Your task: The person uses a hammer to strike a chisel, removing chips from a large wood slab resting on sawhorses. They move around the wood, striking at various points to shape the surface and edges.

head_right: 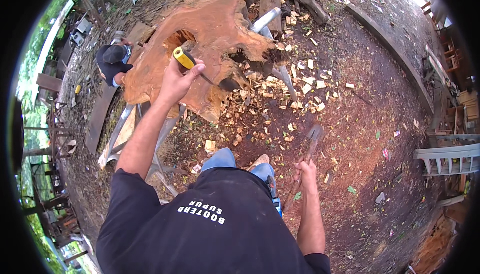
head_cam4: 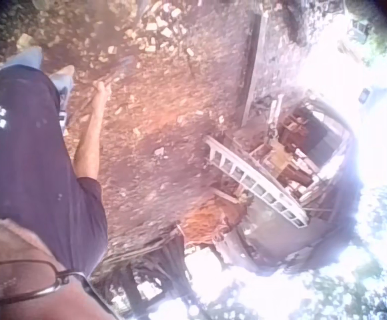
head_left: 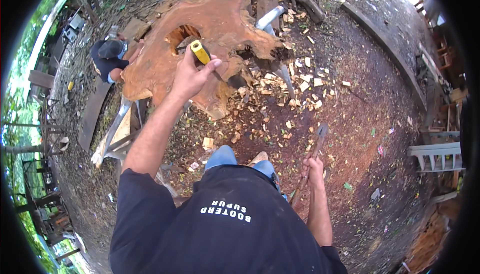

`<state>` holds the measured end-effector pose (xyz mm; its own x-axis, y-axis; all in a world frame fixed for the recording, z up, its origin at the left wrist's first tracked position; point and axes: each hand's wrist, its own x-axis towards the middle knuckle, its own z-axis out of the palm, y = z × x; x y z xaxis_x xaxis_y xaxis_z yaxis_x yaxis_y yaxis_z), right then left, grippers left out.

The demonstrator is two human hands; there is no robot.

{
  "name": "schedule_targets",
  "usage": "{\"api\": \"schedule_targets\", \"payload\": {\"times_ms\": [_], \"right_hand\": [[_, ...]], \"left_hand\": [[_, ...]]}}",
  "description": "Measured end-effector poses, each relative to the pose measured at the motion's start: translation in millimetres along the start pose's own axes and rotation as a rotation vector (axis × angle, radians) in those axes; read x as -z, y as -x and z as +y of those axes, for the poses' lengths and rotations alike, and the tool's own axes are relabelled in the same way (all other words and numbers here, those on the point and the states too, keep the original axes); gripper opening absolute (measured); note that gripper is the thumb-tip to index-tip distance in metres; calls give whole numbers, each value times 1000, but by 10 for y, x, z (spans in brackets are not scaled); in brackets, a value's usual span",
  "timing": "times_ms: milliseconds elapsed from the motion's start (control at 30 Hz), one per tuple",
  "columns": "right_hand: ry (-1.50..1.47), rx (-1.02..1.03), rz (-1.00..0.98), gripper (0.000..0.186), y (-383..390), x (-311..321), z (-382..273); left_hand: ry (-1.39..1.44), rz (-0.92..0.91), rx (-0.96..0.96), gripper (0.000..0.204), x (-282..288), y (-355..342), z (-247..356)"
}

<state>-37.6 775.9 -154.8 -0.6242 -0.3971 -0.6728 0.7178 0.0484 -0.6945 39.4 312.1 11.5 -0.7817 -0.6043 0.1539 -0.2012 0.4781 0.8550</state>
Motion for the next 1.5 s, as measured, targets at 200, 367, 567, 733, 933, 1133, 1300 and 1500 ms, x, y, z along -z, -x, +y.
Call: {"api": "schedule_targets", "payload": {"times_ms": [200, 367, 567, 733, 933, 1133, 1300, 1500], "right_hand": [[54, 99, -53, 14, 71, -200, -197], [46, 126, -61, 16, 188, -418, -324], [76, 130, -82, 18, 331, -640, -292], [75, 141, -81, 18, 469, -869, -257], [97, 156, -71, 18, 593, -1045, -165], [260, 219, -70, 20, 803, -1312, -257], [355, 278, -128, 25, 878, -1482, -330], [383, 300, -159, 25, 914, -1726, -367]], "left_hand": [[-223, 157, -86, 56, 32, 127, 11], [-279, 237, -154, 58, 44, 136, -18], [-219, 254, -157, 54, 136, 204, -81], [-160, 216, -118, 54, 132, 218, -85], [-112, 256, -165, 52, 74, 187, -150], [-53, 173, -115, 50, 66, 76, -271], [28, -120, 159, 54, 140, 53, -112], [11, -337, -167, 49, 189, 44, -165]]}}
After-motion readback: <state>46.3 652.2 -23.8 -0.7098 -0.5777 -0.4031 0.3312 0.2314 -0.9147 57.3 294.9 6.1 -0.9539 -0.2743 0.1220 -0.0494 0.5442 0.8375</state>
